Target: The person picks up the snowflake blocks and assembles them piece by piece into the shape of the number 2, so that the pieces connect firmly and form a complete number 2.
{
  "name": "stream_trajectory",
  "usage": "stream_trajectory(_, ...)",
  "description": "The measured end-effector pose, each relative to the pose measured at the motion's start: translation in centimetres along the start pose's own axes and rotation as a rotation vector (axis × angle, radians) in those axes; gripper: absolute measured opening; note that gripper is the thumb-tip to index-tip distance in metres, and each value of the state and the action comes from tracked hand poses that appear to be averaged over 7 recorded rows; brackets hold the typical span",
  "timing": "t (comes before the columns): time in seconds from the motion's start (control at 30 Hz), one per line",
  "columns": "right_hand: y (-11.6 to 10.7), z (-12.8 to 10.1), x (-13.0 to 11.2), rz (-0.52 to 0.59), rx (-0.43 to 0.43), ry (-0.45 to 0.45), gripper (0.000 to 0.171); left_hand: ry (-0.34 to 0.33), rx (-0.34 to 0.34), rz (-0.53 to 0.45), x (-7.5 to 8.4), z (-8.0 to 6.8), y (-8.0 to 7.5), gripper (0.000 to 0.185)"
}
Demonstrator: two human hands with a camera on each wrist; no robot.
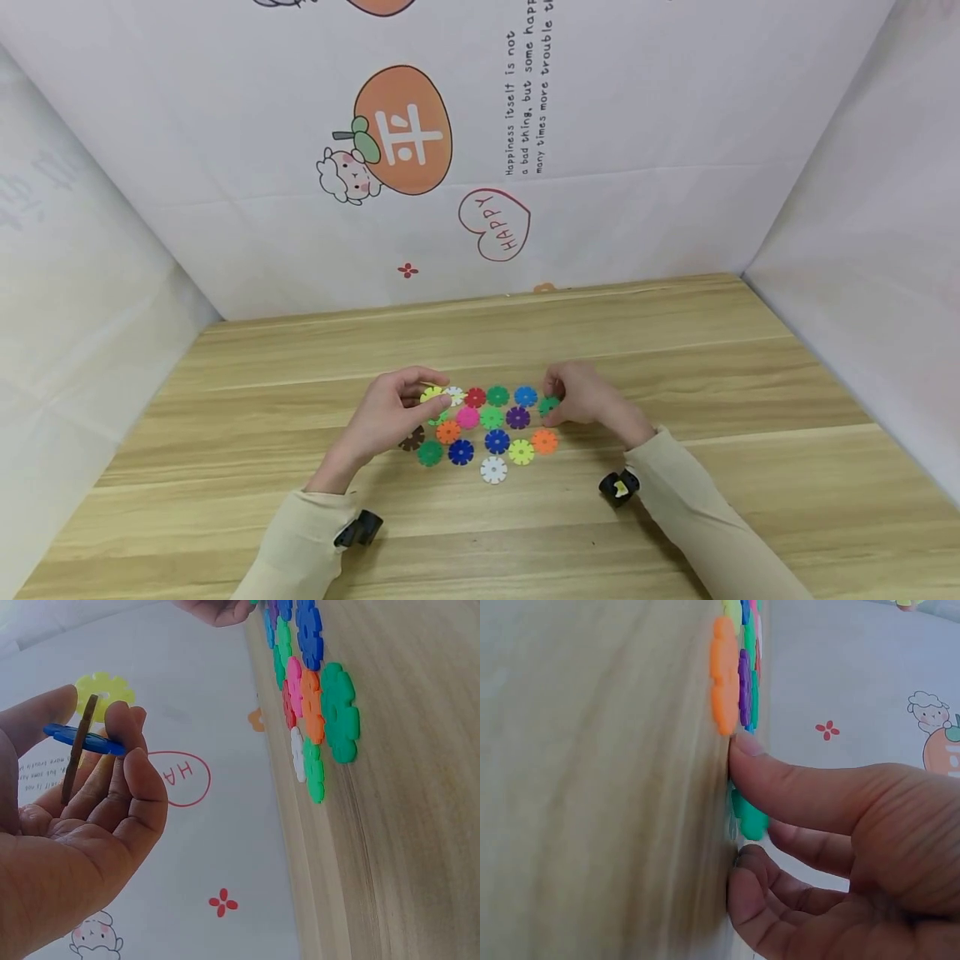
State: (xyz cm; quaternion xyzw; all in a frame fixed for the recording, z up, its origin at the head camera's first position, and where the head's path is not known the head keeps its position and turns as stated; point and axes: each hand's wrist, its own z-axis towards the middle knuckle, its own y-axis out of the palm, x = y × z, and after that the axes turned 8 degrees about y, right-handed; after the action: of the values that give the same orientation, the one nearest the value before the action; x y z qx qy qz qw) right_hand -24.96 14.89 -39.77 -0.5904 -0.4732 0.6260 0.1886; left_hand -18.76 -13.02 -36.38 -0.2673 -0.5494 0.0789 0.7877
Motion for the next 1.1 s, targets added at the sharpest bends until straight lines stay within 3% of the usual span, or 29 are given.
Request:
stream_trajectory(0.17, -0.1, -0.3, -0.1, 0.019, 0.005, -0.016, 0.021, -0.008, 0.000, 0.000, -0.1, 0.0, 0.1, 0.029)
stream_trajectory(0.4, -0.5, -0.9, -1.7, 0.099, 0.038, -0.107, 0.016, -0.010, 0.003, 0.015, 0.0, 0.1, 0.3, 0.027)
stream_trajectory(0.77, -1.0, -1.4, -6.8, 0.197, 0.075, -0.365, 0.015, 0.022, -0.011, -0.005, -0.1, 0.2, 0.6, 0.029)
stream_trajectory(1.1, -0.3, -1.3, -7.5, 0.300, 0.063, -0.355, 0.014, 0.006, -0.008, -0.020, 0.2, 0.1, 0.7, 0.029)
